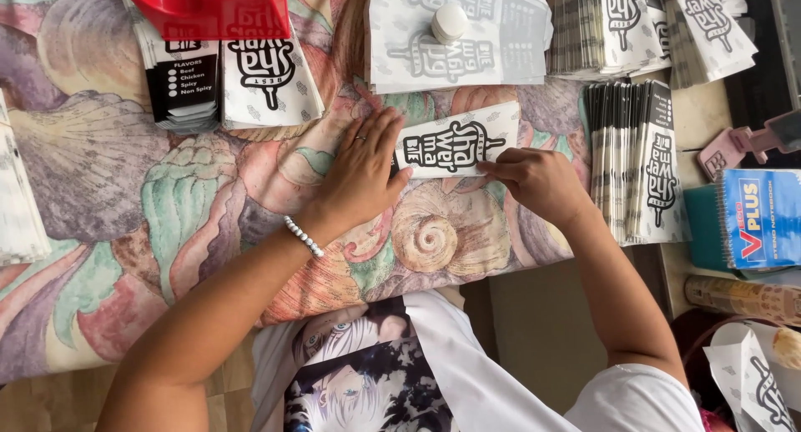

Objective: The person organizes stacks of small, black-and-white branded packets on a table. They separate the packets into smaller groups, align them, and place them into neat piles. The person also handles a red tape dispenser and a roll of tape during the process.

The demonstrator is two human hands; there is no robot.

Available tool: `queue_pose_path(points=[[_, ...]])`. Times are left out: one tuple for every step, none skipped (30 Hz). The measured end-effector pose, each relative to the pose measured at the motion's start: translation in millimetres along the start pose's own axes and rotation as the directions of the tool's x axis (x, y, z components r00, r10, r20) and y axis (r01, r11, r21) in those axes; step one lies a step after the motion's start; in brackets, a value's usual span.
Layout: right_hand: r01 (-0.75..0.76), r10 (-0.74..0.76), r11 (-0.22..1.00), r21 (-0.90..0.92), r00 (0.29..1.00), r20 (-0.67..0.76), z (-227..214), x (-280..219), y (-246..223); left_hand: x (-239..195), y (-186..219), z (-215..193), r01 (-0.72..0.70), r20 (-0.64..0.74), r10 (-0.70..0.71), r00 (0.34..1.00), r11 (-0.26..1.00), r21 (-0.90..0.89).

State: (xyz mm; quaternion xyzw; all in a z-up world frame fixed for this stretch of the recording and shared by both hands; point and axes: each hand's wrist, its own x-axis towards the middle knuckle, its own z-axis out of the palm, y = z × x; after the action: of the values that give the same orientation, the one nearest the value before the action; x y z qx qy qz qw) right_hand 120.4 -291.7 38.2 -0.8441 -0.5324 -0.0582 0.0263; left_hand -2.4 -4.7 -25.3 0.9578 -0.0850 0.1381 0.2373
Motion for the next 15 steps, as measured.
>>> queue_pose_path(points=[[-0.001, 0.001, 1.000, 0.003, 1.000, 0.011, -1, 1, -2, -1, -3, 3, -0.010, -0.078, 0.004, 0.997, 0.997, -0.078], [0.002, -0.002, 1.000, 0.006, 1.000, 0.009, 2, 2, 0, -2, -8, 6, -0.007, -0.078, 0.002, 0.997, 0.997, -0.075], [-0.032, 0.032, 0.999, -0.006, 0.998, 0.052, 5, 1, 1, -2, -12, 10, -0.051, -0.104, 0.039, 0.994, 0.992, -0.118], [-0.065, 0.066, 0.998, -0.019, 0.993, 0.095, 8, 1, 3, -2, -16, 13, -0.096, -0.132, 0.075, 0.988, 0.983, -0.159], [-0.066, 0.067, 0.998, -0.018, 0.993, 0.096, 10, 1, 5, -4, -18, 14, -0.096, -0.130, 0.076, 0.989, 0.982, -0.160], [-0.103, 0.106, 0.994, -0.026, 0.986, 0.128, 12, 2, 7, -6, -19, 14, -0.103, -0.132, 0.083, 0.988, 0.984, -0.147], [-0.140, 0.144, 0.989, -0.038, 0.977, 0.158, 13, 3, 9, -7, -20, 14, -0.111, -0.136, 0.092, 0.986, 0.985, -0.133], [-0.140, 0.144, 0.989, -0.039, 0.977, 0.157, -1, 10, 2, -7, -21, 17, -0.112, -0.137, 0.094, 0.986, 0.985, -0.133], [-0.171, 0.171, 0.985, -0.019, 0.959, 0.226, -15, 18, -6, -7, -22, 20, -0.101, -0.135, 0.083, 0.987, 0.987, -0.127], [-0.203, 0.194, 0.979, -0.001, 0.936, 0.294, -29, 25, -14, -7, -23, 23, -0.089, -0.133, 0.073, 0.988, 0.989, -0.120], [-0.202, 0.194, 0.979, -0.002, 0.936, 0.292, -29, 29, -14, -7, -23, 24, -0.090, -0.134, 0.074, 0.988, 0.989, -0.118], [-0.213, 0.199, 0.977, 0.005, 0.920, 0.339, -30, 34, -14, -7, -24, 24, -0.077, -0.121, 0.062, 0.991, 0.989, -0.124], [-0.227, 0.205, 0.974, 0.011, 0.900, 0.385, -30, 37, -15, -7, -23, 25, -0.065, -0.107, 0.051, 0.993, 0.989, -0.131], [-0.227, 0.206, 0.974, 0.011, 0.900, 0.384, -29, 42, -17, -7, -23, 22, -0.066, -0.107, 0.052, 0.993, 0.989, -0.131], [-0.187, 0.178, 0.982, -0.007, 0.925, 0.335, -28, 45, -19, -7, -22, 20, -0.071, -0.105, 0.058, 0.993, 0.989, -0.130]])
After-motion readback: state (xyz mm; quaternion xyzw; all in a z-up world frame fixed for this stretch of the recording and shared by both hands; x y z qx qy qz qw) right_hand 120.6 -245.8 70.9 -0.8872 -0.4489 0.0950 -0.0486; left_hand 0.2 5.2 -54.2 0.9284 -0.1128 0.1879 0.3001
